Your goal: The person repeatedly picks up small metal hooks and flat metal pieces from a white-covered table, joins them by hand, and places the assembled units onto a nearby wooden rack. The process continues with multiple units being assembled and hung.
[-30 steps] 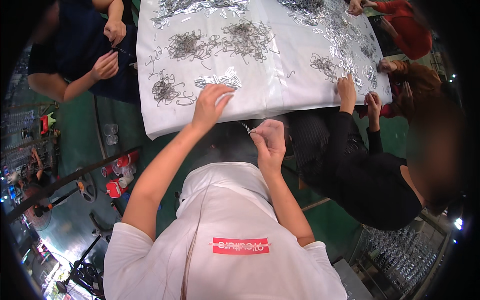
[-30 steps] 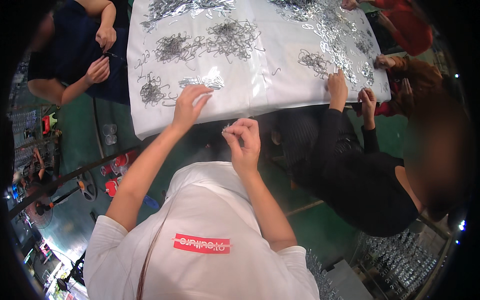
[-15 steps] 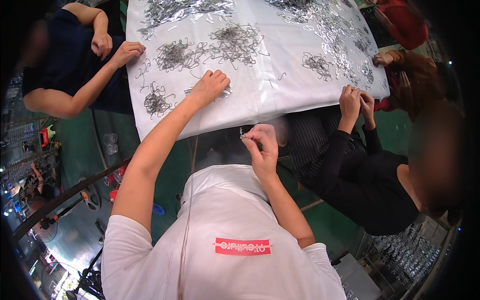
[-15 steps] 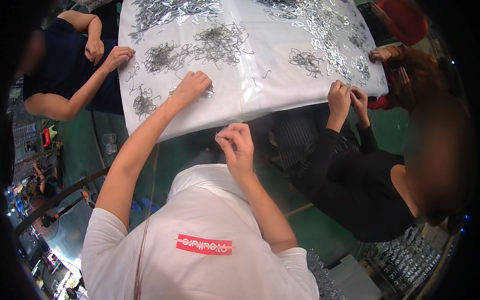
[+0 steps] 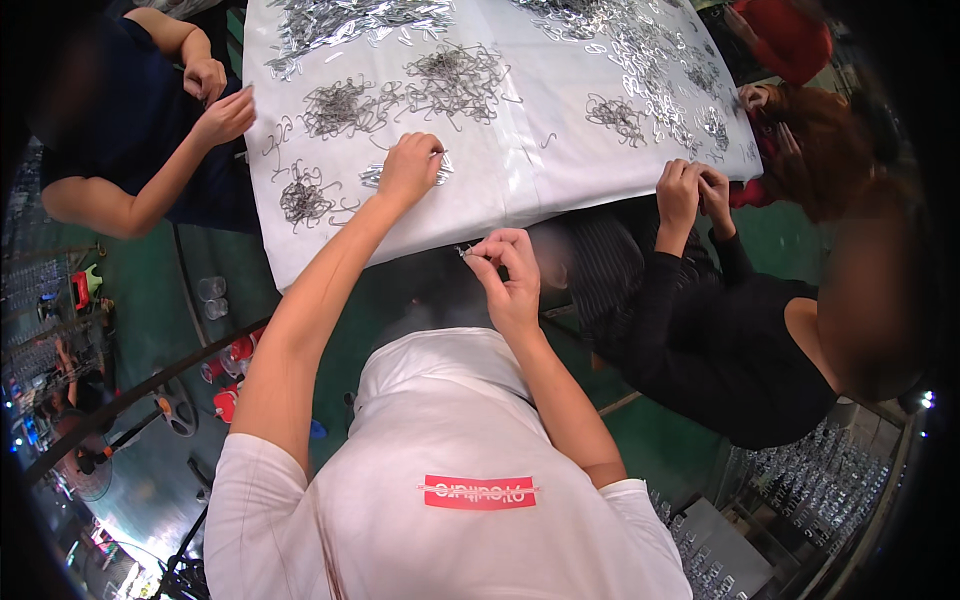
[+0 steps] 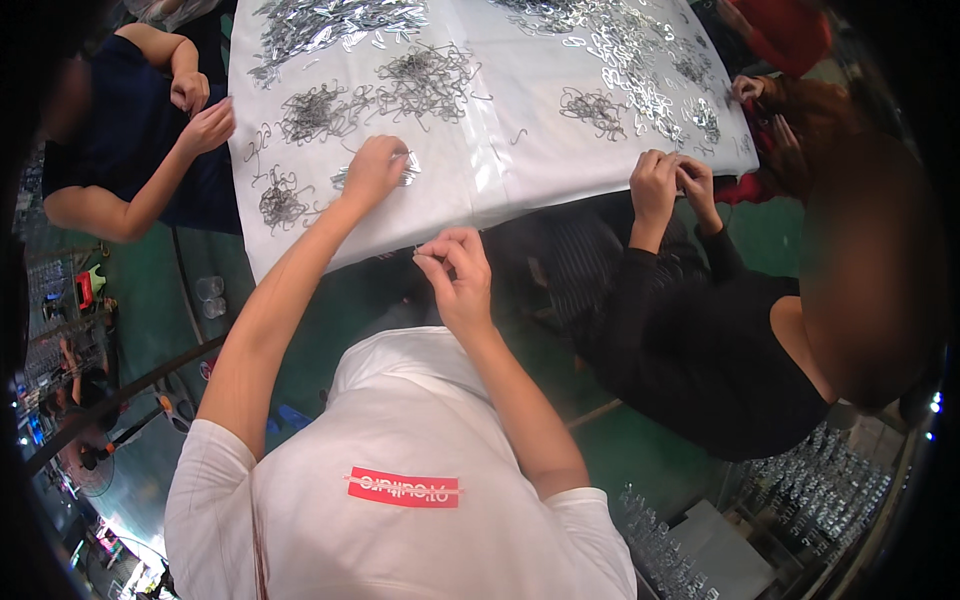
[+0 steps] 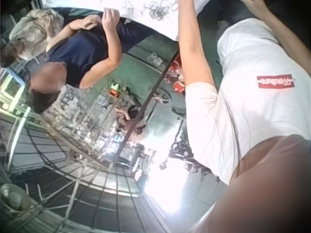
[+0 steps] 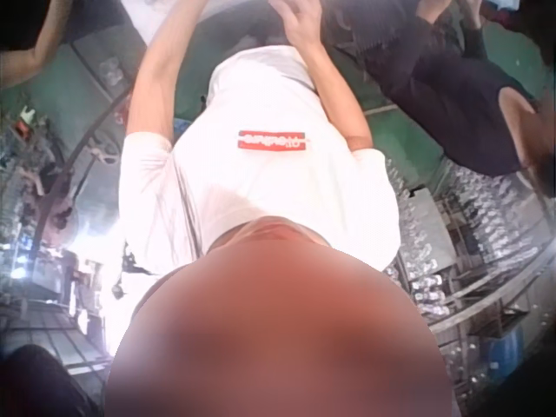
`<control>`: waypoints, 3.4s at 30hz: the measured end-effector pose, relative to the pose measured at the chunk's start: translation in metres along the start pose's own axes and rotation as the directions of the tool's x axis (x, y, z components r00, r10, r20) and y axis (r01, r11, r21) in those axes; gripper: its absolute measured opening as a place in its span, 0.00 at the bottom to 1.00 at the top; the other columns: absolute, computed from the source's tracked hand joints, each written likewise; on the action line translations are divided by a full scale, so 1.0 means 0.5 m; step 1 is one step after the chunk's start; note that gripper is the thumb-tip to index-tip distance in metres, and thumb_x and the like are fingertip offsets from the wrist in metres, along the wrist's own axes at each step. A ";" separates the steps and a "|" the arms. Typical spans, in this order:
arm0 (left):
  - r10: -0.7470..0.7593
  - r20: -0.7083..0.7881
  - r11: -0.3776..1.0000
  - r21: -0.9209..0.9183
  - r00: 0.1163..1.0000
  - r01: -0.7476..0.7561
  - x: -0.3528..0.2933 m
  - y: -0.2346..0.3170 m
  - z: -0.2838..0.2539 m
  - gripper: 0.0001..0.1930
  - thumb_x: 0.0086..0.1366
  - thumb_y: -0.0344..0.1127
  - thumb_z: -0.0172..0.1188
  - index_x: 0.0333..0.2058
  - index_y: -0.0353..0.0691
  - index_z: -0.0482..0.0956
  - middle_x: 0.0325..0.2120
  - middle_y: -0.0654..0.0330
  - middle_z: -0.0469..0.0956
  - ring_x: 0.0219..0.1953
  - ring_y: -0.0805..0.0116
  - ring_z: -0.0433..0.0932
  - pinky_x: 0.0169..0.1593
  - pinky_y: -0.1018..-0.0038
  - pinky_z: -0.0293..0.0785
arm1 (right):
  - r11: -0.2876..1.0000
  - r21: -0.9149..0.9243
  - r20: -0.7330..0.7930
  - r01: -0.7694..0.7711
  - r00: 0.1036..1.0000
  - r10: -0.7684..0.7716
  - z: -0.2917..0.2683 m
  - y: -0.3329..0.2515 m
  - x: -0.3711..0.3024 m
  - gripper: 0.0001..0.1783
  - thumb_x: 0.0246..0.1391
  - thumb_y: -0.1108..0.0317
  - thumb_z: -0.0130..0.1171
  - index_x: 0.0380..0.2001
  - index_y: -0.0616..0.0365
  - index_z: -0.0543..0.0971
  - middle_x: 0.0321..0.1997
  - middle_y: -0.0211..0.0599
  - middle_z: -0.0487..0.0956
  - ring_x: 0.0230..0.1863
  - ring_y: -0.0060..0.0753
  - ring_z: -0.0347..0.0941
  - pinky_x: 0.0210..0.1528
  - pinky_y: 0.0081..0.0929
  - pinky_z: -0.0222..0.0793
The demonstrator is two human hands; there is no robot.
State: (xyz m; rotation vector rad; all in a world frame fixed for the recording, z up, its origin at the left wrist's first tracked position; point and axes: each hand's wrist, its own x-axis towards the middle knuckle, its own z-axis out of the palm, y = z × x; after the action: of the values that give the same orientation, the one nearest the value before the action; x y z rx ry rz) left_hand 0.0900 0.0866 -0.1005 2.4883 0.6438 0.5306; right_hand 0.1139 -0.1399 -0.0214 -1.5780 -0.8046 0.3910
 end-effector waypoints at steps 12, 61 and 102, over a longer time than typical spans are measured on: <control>-0.435 0.330 0.346 -0.798 0.838 0.494 -0.182 0.207 -0.145 0.09 0.61 0.29 0.63 0.38 0.32 0.82 0.32 0.61 0.83 0.35 0.79 0.79 0.40 0.81 0.74 | 0.996 -0.081 0.013 -0.024 1.000 0.025 0.011 0.004 -0.006 0.05 0.49 0.73 0.65 0.31 0.59 0.80 0.38 0.32 0.72 0.34 0.24 0.68 0.33 0.20 0.65; -0.400 -0.104 0.715 -0.657 0.910 0.239 -0.269 0.266 -0.135 0.08 0.56 0.21 0.64 0.35 0.36 0.83 0.33 0.58 0.82 0.35 0.69 0.79 0.35 0.77 0.76 | 0.826 -0.012 0.499 -0.563 0.713 0.493 0.013 0.156 0.263 0.08 0.60 0.68 0.57 0.34 0.63 0.75 0.28 0.31 0.76 0.28 0.19 0.74 0.31 0.19 0.72; 0.115 -0.063 0.992 0.055 0.991 -0.112 -0.028 -0.044 0.005 0.06 0.54 0.34 0.65 0.31 0.46 0.80 0.30 0.67 0.77 0.37 0.64 0.73 0.40 0.67 0.67 | 0.991 0.097 0.134 -0.097 0.987 0.083 -0.020 -0.012 0.019 0.05 0.49 0.79 0.63 0.31 0.61 0.80 0.41 0.33 0.70 0.37 0.24 0.71 0.34 0.18 0.68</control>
State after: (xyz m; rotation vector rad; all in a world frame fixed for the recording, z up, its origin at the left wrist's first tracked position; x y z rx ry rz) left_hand 0.0722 0.0949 -0.1183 2.5764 0.5499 0.6493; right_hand 0.1256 -0.1409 -0.0118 -1.5070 -0.8006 0.5971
